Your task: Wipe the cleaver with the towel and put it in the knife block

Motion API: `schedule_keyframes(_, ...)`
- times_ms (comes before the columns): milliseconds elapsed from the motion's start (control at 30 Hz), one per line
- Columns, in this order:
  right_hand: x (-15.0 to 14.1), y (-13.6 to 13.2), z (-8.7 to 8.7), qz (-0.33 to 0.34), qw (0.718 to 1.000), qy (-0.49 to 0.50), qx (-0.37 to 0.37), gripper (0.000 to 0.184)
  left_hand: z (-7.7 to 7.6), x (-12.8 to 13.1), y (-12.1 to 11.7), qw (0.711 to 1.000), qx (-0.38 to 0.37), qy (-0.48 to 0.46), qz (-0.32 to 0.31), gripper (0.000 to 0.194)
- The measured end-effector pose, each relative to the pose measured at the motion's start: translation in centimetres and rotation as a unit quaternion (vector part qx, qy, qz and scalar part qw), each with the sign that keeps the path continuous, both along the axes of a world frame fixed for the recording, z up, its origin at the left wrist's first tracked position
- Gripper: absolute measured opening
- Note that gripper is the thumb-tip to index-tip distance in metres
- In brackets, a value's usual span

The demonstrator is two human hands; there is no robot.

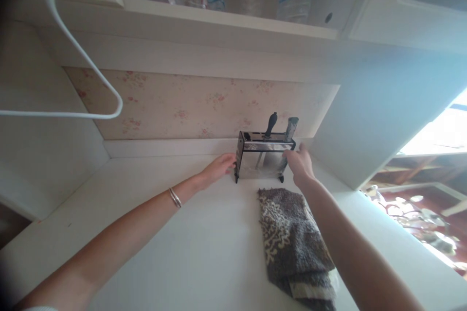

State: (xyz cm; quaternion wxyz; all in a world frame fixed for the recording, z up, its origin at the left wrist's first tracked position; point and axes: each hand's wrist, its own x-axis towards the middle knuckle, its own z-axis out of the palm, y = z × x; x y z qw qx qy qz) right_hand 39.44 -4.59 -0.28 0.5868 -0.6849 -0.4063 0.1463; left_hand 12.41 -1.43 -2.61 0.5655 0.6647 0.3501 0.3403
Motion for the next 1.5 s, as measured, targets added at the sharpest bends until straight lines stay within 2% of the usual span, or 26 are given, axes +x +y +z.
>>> schedule_keyframes(67, -2.1, -1.3, -1.1, -0.048, 0.998, -0.008, 0.032, 0.05, -1.3, -2.5, -1.7, 1.0, -0.02, 0.004, 0.015, 0.042)
schedule_keyframes(100, -3.5, -2.0, -1.8, -0.04, 0.998, 0.003, 0.038, 0.047, -2.0, -3.9, -2.7, 0.999, -0.03, 0.006, 0.025, 0.039)
schedule_keyframes(200, -9.3, -3.9, -4.1, 0.081, 0.994, 0.067, 0.012, 0.026, -4.6, -8.0, -6.0, 0.994, -0.082, 0.018, 0.066, 0.028)
schedule_keyframes(300, -16.3, -5.5, -6.3, 0.237, 0.961, 0.116, -0.078, 0.016, -6.6, -11.5, -9.0, 0.982, -0.151, 0.017, 0.112, 0.024)
schedule_keyframes(433, -24.8, -7.2, -8.7, 0.386, 0.898, 0.138, -0.157, 0.013, -7.5, -14.5, -11.7, 0.967, -0.192, 0.038, 0.16, 0.022)
schedule_keyframes(500, -27.8, -7.8, -9.7, 0.426, 0.876, 0.149, -0.171, 0.012, -7.6, -15.6, -12.4, 0.967, -0.19, 0.048, 0.163, 0.024)
schedule_keyframes(567, -29.7, -8.3, -10.6, 0.434, 0.873, 0.152, -0.163, 0.009, -7.8, -16.3, -12.7, 0.97, -0.177, 0.057, 0.158, 0.026)
schedule_keyframes(667, -30.8, -8.8, -11.6, 0.422, 0.886, 0.122, -0.148, 0.005, -8.0, -17.1, -12.9, 0.973, -0.157, 0.08, 0.148, 0.027)
schedule_keyframes(767, -30.6, -9.2, -12.1, 0.424, 0.889, 0.085, -0.15, 0.009, -8.1, -17.5, -12.8, 0.977, -0.136, 0.104, 0.126, 0.025)
schedule_keyframes(1033, -30.3, -9.6, -11.9, 0.436, 0.889, 0.015, -0.14, 0.035, -7.7, -17.9, -13.3, 0.989, -0.097, 0.072, 0.083, 0.023)
schedule_keyframes(1300, -30.2, -9.6, -12.5, 0.437, 0.888, -0.008, -0.145, 0.038, -7.1, -18.0, -13.2, 0.989, -0.106, 0.065, 0.077, 0.021)
schedule_keyframes(1500, -30.1, -9.5, -12.2, 0.446, 0.882, -0.018, -0.151, 0.038, -7.0, -18.0, -13.2, 0.99, -0.107, 0.063, 0.072, 0.022)
